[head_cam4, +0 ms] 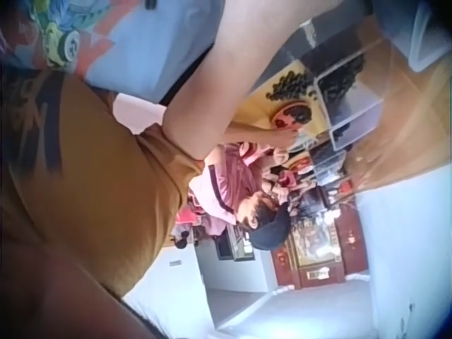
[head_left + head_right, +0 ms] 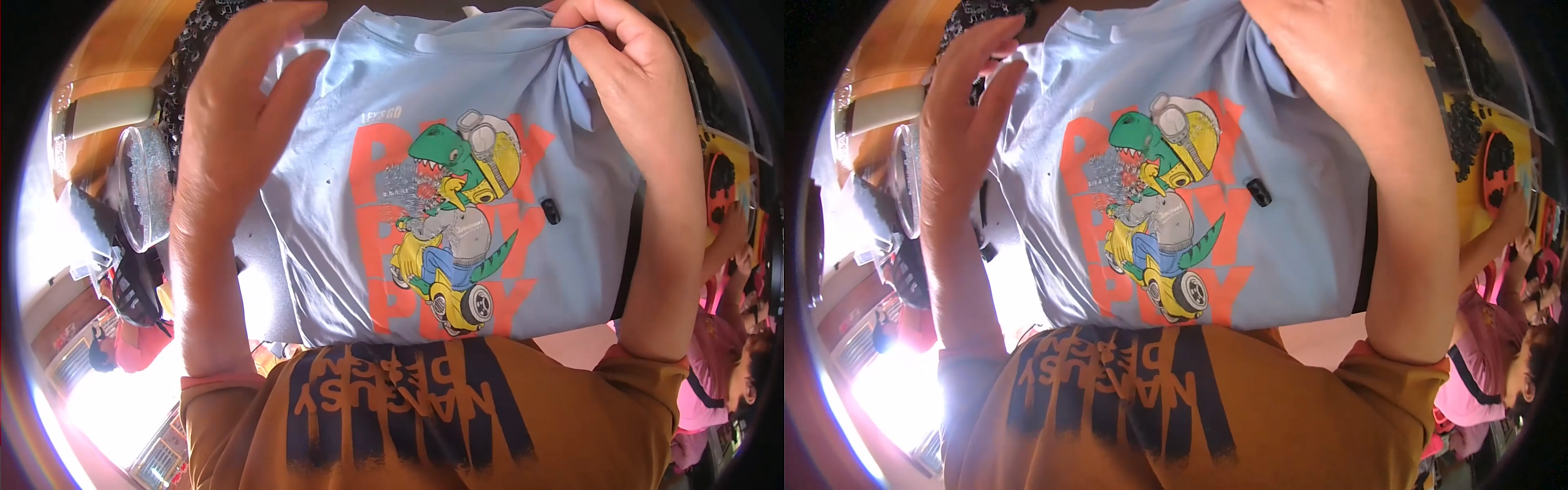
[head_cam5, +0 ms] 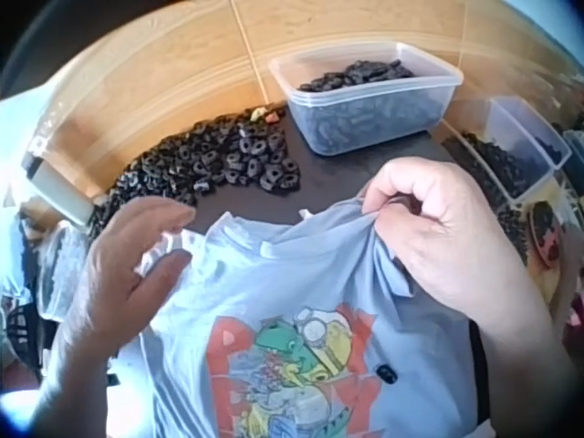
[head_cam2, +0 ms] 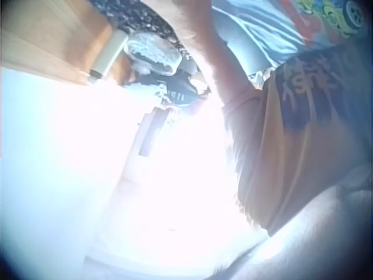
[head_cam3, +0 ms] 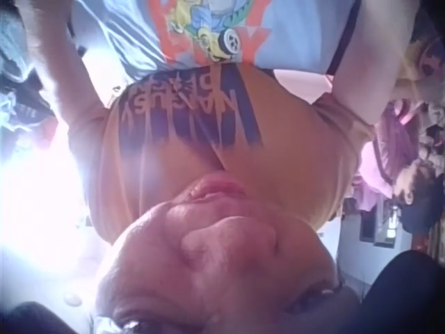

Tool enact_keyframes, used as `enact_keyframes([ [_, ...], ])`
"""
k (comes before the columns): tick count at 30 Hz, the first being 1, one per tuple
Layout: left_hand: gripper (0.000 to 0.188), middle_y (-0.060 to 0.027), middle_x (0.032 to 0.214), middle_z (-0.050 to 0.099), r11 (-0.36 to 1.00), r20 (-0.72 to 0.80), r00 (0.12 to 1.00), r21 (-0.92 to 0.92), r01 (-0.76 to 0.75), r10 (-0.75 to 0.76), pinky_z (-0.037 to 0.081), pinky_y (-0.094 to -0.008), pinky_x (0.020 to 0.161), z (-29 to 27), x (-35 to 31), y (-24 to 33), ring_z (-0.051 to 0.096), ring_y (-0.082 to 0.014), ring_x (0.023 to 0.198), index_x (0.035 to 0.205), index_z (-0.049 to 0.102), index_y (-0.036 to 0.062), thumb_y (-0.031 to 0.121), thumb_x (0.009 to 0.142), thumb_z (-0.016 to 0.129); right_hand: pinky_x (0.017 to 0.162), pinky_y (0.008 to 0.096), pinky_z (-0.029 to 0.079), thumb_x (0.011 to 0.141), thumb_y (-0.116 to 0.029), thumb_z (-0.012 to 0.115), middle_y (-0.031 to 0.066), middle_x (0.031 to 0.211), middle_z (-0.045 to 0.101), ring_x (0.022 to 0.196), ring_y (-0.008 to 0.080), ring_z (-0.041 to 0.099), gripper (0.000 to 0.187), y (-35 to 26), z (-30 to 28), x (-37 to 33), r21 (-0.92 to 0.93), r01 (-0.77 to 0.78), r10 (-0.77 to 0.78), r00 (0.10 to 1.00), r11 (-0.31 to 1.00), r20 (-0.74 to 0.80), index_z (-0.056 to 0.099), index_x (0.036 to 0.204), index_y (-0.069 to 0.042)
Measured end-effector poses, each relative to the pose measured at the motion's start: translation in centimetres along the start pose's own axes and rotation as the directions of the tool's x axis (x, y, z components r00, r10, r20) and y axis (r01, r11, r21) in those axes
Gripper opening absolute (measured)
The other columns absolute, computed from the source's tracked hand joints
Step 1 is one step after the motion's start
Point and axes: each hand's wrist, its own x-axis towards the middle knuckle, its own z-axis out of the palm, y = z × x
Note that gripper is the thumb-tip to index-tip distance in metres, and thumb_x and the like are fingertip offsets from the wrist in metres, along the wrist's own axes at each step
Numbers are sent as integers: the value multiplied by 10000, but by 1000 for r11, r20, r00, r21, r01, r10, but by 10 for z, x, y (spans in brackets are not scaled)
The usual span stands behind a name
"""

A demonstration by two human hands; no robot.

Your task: Assembling plastic cord locks by manually inserting the internal components.

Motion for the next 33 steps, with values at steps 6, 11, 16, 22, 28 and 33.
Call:
enact_keyframes([
  [6,280,-141,1146,572,995,30,995,9,99,-99,443,-348,887,18,-42,1,556,-315,1035,1115,590,32,68,837,587,683,271,446,781,10,544,111,825,591,781,152,566,142,12,23,0,-65,171,-183,946,983,-268,562,916,49],
  [11,357,-114,1272,507,984,82,981,50,173,-177,365,-378,990,28,-59,-8,472,-307,1162,1203,560,71,146,855,572,732,255,448,835,-78,601,84,953,608,845,143,580,182,32,20,7,-449,366,-407,914,815,7,592,983,27],
  [16,378,-113,1300,485,990,0,992,59,130,-130,327,-392,1022,35,-63,-21,434,-315,1203,1225,548,88,211,868,563,772,257,444,876,-165,582,67,946,632,854,146,590,206,48,21,8,-274,235,-244,970,933,0,606,1001,-4],
  [22,374,-118,1299,484,982,-52,984,70,176,-173,320,-390,1027,38,-64,-16,433,-310,1204,1216,555,94,242,872,557,773,282,455,879,-180,567,104,998,626,859,240,603,229,43,18,12,-536,309,-396,917,786,-53,599,1051,-32],
  [28,371,-123,1287,492,982,-91,984,99,163,-154,328,-393,1020,41,-63,-19,438,-296,1204,1188,567,86,266,864,558,1012,381,332,923,-311,490,142,1269,513,1211,317,439,397,17,27,1,-541,597,-601,775,592,197,525,1218,-47],
  [33,377,-123,1274,506,982,-121,982,108,156,-143,332,-392,1019,42,-66,-21,449,-297,1195,1187,568,90,282,862,558,1077,423,214,939,-360,430,133,1378,410,1301,297,332,454,37,39,2,-590,632,-555,759,502,340,481,1293,-81],
])
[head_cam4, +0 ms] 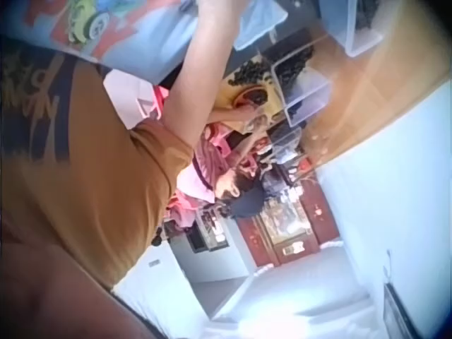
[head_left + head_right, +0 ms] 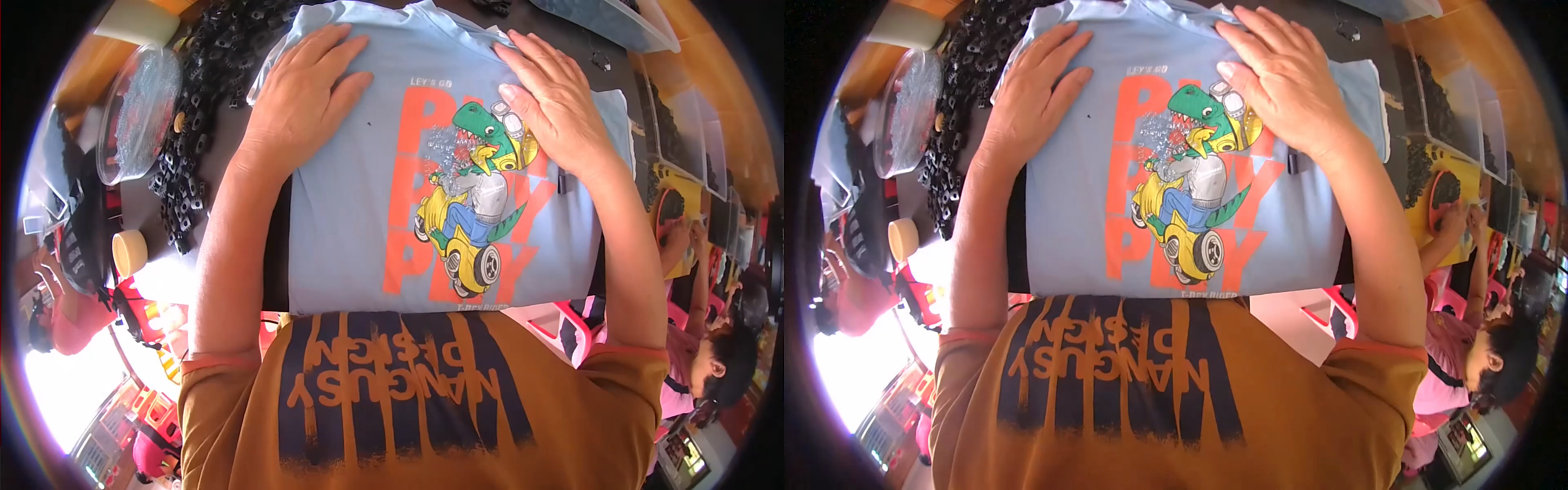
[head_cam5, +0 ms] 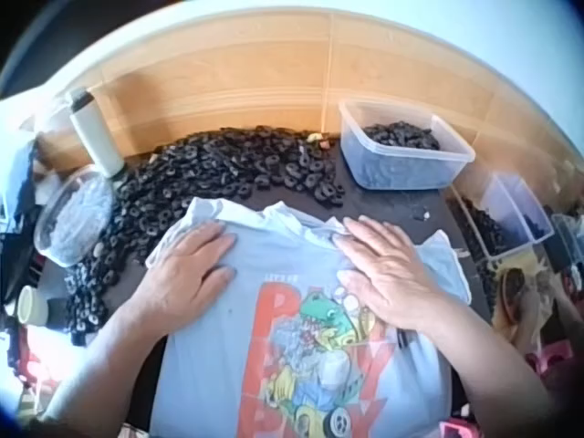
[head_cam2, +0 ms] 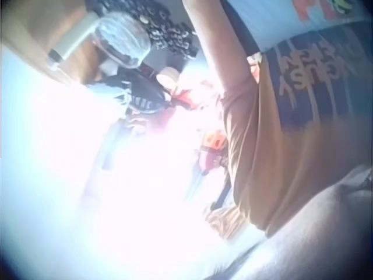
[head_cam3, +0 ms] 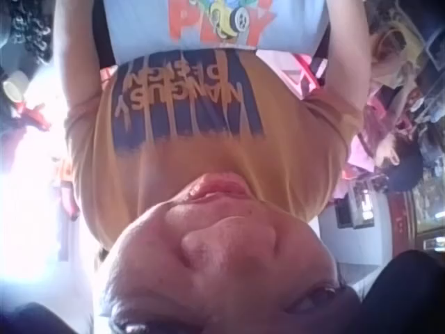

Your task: Assembling plastic cord locks by manually inserting the internal components.

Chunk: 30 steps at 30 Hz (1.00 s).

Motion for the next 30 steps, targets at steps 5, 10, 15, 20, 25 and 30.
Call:
enact_keyframes([
  [5,381,-122,1271,510,1000,-26,1000,10,1,-1,332,-391,1021,1,0,-3,452,-295,1194,1186,569,91,288,861,556,1073,404,223,935,-343,449,133,1368,423,1287,295,352,433,12,5,-3,2,41,-41,999,999,-31,503,1275,-82],
  [10,390,-126,1256,517,1000,-63,998,17,-26,27,355,-385,1004,4,0,-6,467,-296,1175,1182,562,69,285,857,560,1009,399,320,882,-273,563,135,1231,543,1178,314,461,371,17,3,-6,123,54,-25,973,991,-230,565,1177,-49],
  [15,347,-134,1214,540,994,-55,995,-61,-85,82,398,-388,957,-7,6,7,503,-316,1115,1139,567,34,241,861,556,945,390,394,871,-181,571,144,1145,591,1105,312,523,279,16,-19,-28,256,-3,88,943,967,-321,606,1095,-18],
  [20,356,-128,1238,529,955,-10,986,-246,-166,169,384,-393,972,-1,25,44,494,-312,1132,1161,557,44,243,866,540,1025,375,323,911,-169,507,121,1266,527,1204,273,461,299,8,-31,-69,225,-95,132,978,970,-159,574,1162,-21],
  [25,440,-124,1376,406,980,123,973,-26,-196,198,249,-391,1072,28,28,34,348,-292,1283,1295,480,80,299,914,474,1003,398,322,890,-204,537,124,1284,500,1192,316,435,346,20,-21,-82,172,-64,88,986,983,-141,546,1195,-41],
  [30,442,-99,1365,432,979,115,972,-30,-203,205,246,-390,1078,27,27,27,356,-280,1285,1272,513,115,348,898,470,988,396,333,879,-199,546,117,1257,519,1166,311,451,333,15,-18,-82,158,-48,79,978,986,-193,563,1172,-42],
])
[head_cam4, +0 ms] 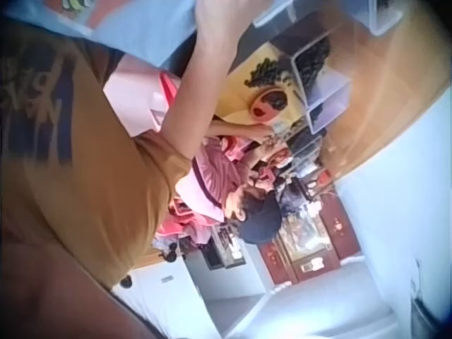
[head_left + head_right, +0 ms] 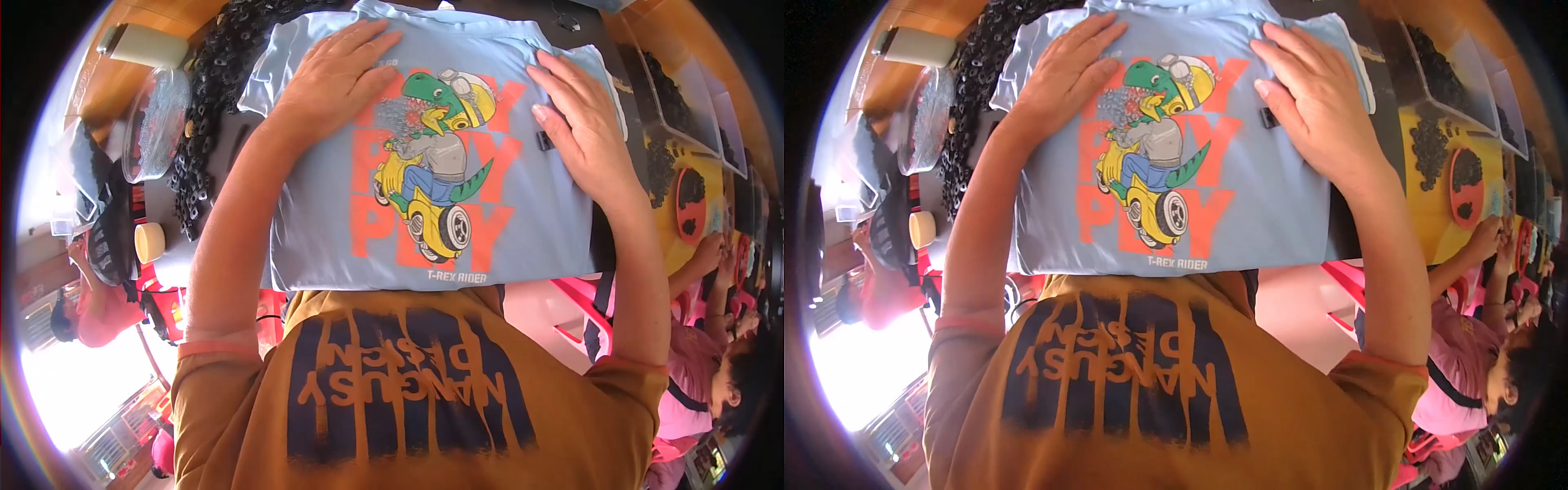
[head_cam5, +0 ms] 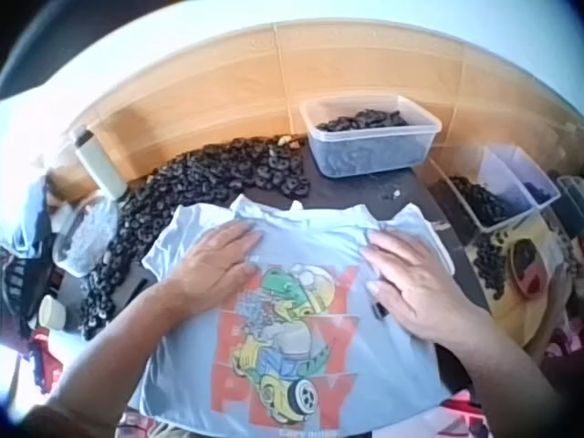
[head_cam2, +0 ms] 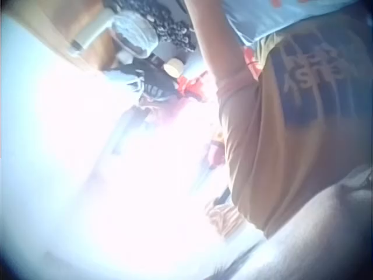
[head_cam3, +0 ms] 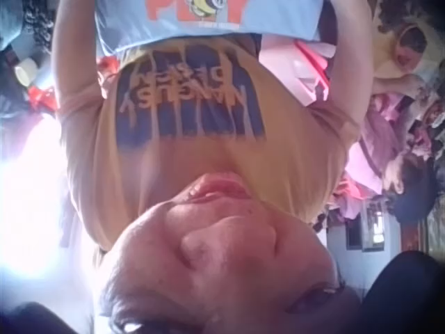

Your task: Assembling plastic cord locks by manually inserting the internal components.

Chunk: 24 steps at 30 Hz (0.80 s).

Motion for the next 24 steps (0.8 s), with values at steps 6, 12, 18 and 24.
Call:
enact_keyframes([
  [6,467,-106,1360,437,999,47,999,25,22,-24,250,-389,1073,-8,3,8,362,-284,1280,1282,504,112,348,880,493,987,414,322,862,-248,577,110,1248,524,1168,303,449,360,-5,2,-1,-37,-8,7,1000,999,-27,574,1153,-36],
  [12,513,-104,1378,418,996,91,995,79,36,-44,233,-398,1082,-12,3,10,339,-280,1298,1309,479,119,380,869,497,1001,411,308,826,-234,614,111,1254,516,1191,312,432,385,-10,-2,1,-14,-49,49,999,999,6,573,1155,-38],
  [18,517,-104,1373,424,996,93,992,37,80,-84,234,-398,1081,-14,1,10,342,-289,1295,1295,495,115,384,854,514,994,423,328,797,-134,608,116,1241,525,1190,309,440,360,-17,-3,8,21,31,-30,998,999,-61,577,1141,-31],
  [24,502,-171,1296,481,999,-12,999,-21,35,-35,296,-398,1042,-8,1,6,408,-323,1233,1180,572,37,371,804,573,1007,413,340,847,-125,555,137,1230,536,1194,331,446,292,-25,-7,13,70,-11,7,998,997,65,582,1105,9],
])
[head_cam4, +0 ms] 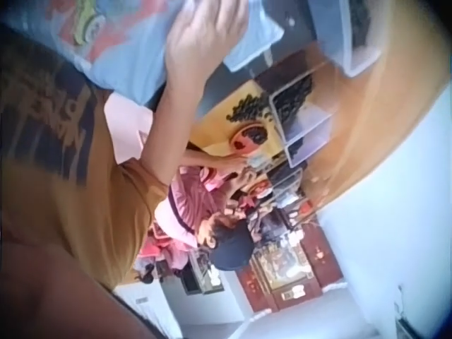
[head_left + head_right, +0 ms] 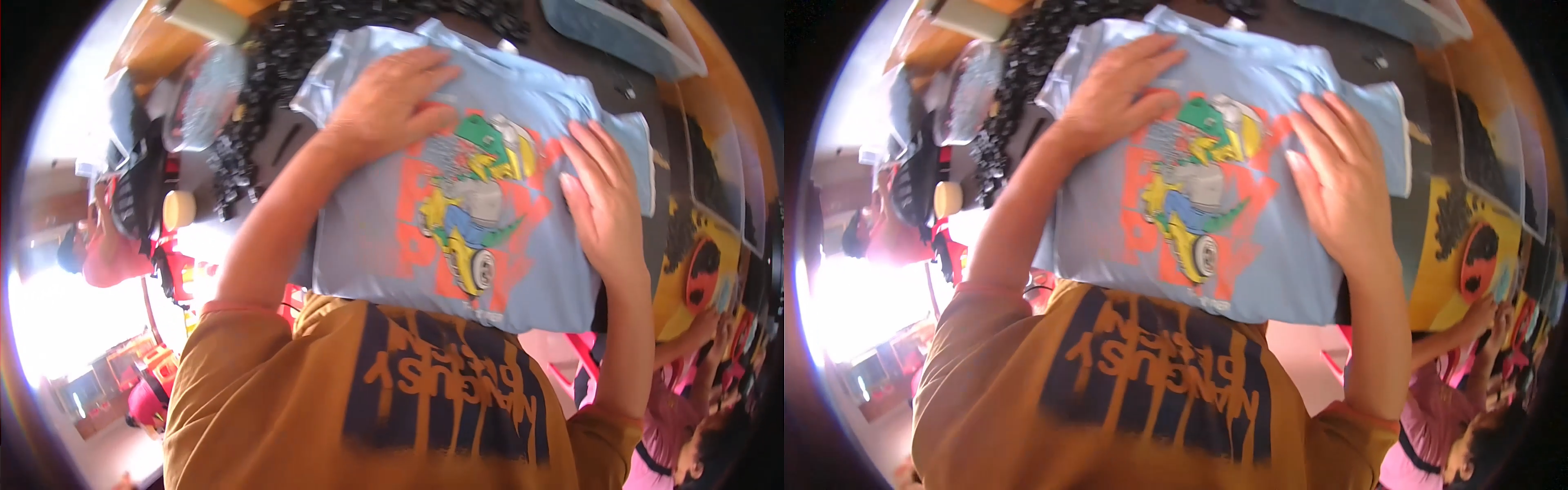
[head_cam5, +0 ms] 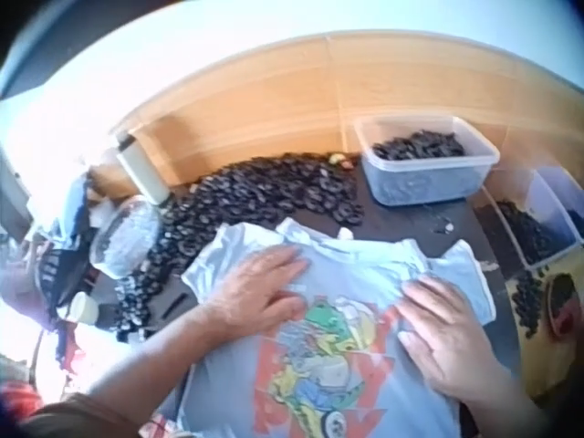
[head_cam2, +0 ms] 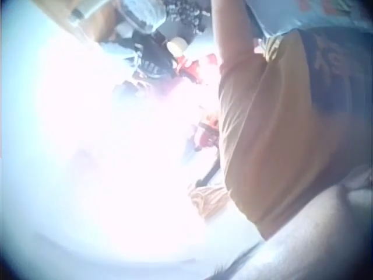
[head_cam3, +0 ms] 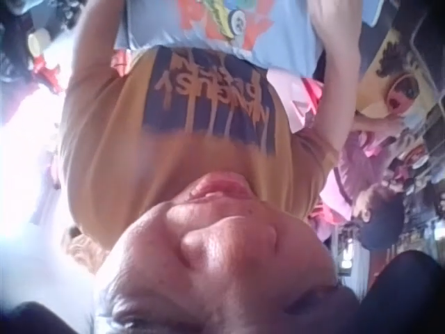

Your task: Assembling plastic cord locks by manually inserting the internal components.

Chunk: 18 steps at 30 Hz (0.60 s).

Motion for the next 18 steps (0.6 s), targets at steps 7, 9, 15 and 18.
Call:
enact_keyframes([
  [7,503,-163,1317,465,993,-81,997,-119,5,-14,296,-401,1045,-3,-8,0,400,-324,1239,1198,561,38,348,804,604,1025,405,319,860,-136,537,135,1273,513,1220,325,431,322,-5,2,-2,-20,-21,21,999,1000,35,568,1137,24],
  [9,504,-159,1299,483,981,-119,992,-193,13,-37,305,-401,1040,-3,-10,-1,410,-323,1230,1172,579,38,359,786,618,1028,406,315,858,-157,553,135,1275,513,1227,327,425,336,-7,2,0,-28,-10,11,999,1000,42,565,1142,21],
  [15,512,-156,1270,508,974,-193,981,-225,-19,-25,297,-399,1042,13,-8,-8,427,-317,1214,1148,589,39,377,765,612,1036,405,303,858,-171,560,144,1292,501,1233,324,422,351,-10,6,1,-77,-20,26,997,997,72,557,1150,22],
  [18,465,-157,1250,518,972,-193,981,-234,-14,-33,303,-399,1034,4,-10,-3,441,-312,1197,1094,606,29,355,761,610,1045,401,290,856,-158,553,147,1307,487,1246,319,411,352,-11,0,2,-38,-58,61,994,998,94,552,1155,28],
])
